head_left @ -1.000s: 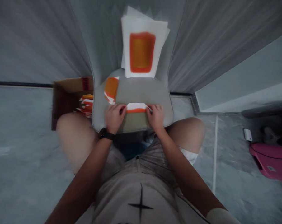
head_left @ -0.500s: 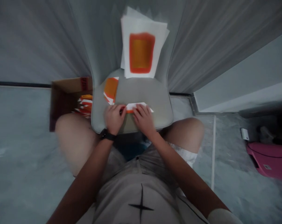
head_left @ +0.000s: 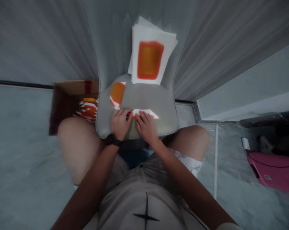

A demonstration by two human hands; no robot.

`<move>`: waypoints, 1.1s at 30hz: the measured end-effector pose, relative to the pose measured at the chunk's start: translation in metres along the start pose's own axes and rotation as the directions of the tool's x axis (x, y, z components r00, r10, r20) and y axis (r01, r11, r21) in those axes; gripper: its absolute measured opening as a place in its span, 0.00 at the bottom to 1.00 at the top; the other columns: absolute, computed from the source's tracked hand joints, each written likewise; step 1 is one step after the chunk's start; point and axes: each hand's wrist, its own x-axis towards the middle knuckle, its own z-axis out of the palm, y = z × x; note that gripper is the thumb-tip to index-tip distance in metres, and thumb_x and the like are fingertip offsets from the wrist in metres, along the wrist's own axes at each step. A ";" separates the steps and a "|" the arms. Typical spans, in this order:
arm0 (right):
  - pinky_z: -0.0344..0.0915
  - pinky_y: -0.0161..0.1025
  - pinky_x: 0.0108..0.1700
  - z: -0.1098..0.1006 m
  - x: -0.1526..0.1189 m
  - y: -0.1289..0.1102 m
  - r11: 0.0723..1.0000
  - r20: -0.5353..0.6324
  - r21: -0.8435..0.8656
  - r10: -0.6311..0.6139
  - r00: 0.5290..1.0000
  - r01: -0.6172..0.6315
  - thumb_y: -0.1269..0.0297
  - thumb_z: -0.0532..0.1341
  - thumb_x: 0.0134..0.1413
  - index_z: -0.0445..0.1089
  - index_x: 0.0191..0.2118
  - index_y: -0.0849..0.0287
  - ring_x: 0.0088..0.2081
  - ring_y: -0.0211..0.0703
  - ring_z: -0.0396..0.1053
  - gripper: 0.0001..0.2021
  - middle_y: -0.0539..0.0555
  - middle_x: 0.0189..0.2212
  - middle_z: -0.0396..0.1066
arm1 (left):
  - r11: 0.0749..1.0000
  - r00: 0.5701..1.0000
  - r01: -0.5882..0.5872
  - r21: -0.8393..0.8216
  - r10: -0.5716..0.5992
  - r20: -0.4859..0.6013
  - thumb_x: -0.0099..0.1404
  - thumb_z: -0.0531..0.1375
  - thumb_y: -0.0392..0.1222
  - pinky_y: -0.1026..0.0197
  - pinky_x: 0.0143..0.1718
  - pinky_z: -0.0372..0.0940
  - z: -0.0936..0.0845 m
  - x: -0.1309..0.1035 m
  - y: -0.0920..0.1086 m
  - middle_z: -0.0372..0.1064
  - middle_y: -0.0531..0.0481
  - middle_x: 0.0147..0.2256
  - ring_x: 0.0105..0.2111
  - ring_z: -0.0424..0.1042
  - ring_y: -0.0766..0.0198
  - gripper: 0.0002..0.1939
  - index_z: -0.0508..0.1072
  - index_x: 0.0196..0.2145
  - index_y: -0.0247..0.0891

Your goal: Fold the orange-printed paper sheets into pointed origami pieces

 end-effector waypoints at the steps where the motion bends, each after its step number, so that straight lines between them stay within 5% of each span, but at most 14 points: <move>1: 0.53 0.58 0.74 0.000 0.000 0.000 1.000 0.001 -0.004 0.000 1.000 0.000 0.62 0.53 0.74 0.68 0.68 0.60 0.72 0.55 0.58 0.22 0.62 0.69 0.64 | 1.000 1.000 0.009 -0.009 -0.009 0.002 0.76 0.56 0.49 0.47 0.50 0.64 0.000 0.000 0.000 0.78 0.43 0.41 0.44 0.72 0.48 0.13 0.79 0.43 0.43; 8: 0.53 0.58 0.73 -0.003 0.001 -0.001 1.000 0.012 0.003 0.009 1.000 -0.009 0.62 0.53 0.74 0.68 0.67 0.58 0.71 0.55 0.60 0.22 0.62 0.68 0.66 | 0.999 0.998 -0.028 -0.047 0.026 -0.050 0.79 0.51 0.47 0.47 0.59 0.66 -0.009 -0.016 0.007 0.76 0.41 0.55 0.55 0.73 0.49 0.19 0.77 0.56 0.41; 14: 0.51 0.59 0.74 0.002 0.001 0.001 0.999 0.008 0.037 0.007 1.000 -0.008 0.63 0.54 0.73 0.67 0.68 0.58 0.72 0.55 0.57 0.23 0.62 0.69 0.64 | 0.973 0.957 -0.228 -0.036 0.231 0.177 0.78 0.51 0.49 0.39 0.73 0.51 -0.017 -0.046 0.012 0.62 0.41 0.69 0.72 0.55 0.47 0.28 0.63 0.71 0.39; 33: 0.51 0.58 0.74 0.001 0.000 0.002 0.996 -0.011 0.088 0.014 1.000 -0.013 0.62 0.52 0.75 0.67 0.69 0.56 0.73 0.54 0.57 0.22 0.60 0.70 0.63 | 0.958 0.937 -0.264 0.115 0.227 0.265 0.80 0.46 0.50 0.37 0.74 0.45 -0.010 -0.049 0.011 0.52 0.38 0.73 0.74 0.51 0.47 0.32 0.55 0.75 0.34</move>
